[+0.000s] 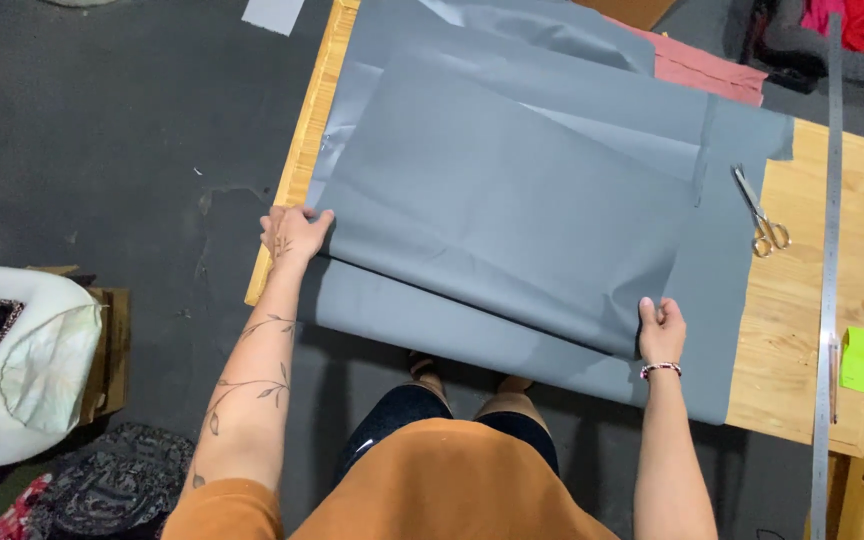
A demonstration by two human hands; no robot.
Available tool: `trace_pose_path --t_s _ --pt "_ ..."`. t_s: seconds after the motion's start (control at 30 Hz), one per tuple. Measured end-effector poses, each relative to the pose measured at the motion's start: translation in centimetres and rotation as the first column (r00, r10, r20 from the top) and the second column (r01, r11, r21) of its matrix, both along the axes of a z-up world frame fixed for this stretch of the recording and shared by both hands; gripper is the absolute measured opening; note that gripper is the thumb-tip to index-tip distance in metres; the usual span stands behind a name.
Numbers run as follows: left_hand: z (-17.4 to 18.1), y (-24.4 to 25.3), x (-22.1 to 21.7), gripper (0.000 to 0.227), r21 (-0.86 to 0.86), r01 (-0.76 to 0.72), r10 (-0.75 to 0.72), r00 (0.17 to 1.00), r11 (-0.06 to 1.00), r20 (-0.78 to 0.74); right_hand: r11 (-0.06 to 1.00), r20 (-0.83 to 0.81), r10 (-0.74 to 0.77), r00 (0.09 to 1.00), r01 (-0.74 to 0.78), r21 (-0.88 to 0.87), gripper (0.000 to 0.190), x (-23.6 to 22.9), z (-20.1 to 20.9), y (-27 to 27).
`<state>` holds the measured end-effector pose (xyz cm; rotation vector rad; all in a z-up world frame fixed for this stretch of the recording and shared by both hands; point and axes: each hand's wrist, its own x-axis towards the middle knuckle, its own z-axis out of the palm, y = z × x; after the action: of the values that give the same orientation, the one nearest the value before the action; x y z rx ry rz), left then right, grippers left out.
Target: The person smooths and folds a large piece of gray fabric on a wooden table. They then use a metal ruler and a pencil to measure and mark the fabric, while also writing on a sticky note.
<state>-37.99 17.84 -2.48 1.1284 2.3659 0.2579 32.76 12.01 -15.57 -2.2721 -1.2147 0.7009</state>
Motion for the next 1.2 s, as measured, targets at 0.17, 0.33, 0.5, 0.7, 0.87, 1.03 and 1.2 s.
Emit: trace_pose_path --t_s 0.17,0.33,0.5,0.7,0.87,1.03,1.2 --pt "-1.0 -0.9 -1.6 0.043 0.113 -0.079 0.059 0.983 0.990 0.171 0.986 -0.309 0.004 0.951 0.047 0.157 0.028 0.0 0.3 -1.2" --pt "1.2 -4.7 -3.1 0.047 0.190 -0.209 0.116 0.905 0.959 0.409 0.985 -0.495 -0.038 0.868 0.115 0.126 0.017 2.0 -1.2 -2.2" --pt "6.0 -8.5 -3.9 0.050 0.020 -0.170 0.136 0.847 0.985 0.514 0.995 -0.530 -0.008 0.848 -0.045 -0.087 0.024 -2.1 5.9 -4.7" --pt "-2.4 -8.0 -7.1 0.038 -0.101 0.025 0.008 0.951 0.995 0.309 0.982 -0.329 0.020 0.944 -0.080 -0.170 0.028 -2.8 6.4 -3.8" --pt "-2.7 -8.5 -6.8 0.028 -0.181 0.031 0.027 0.951 0.983 0.309 0.982 -0.288 0.023 0.957 -0.075 -0.171 0.027 -1.3 3.3 -4.1" --pt "1.0 -9.7 -5.5 0.032 -0.202 -0.031 0.111 0.911 0.979 0.397 0.979 -0.317 -0.005 0.949 -0.059 -0.194 0.023 -2.6 5.6 -5.0" --pt "-4.3 -10.1 -6.8 0.040 -0.161 -0.058 0.107 0.941 0.985 0.321 0.963 -0.251 0.012 0.968 -0.078 -0.256 0.030 -3.9 7.2 -5.7"
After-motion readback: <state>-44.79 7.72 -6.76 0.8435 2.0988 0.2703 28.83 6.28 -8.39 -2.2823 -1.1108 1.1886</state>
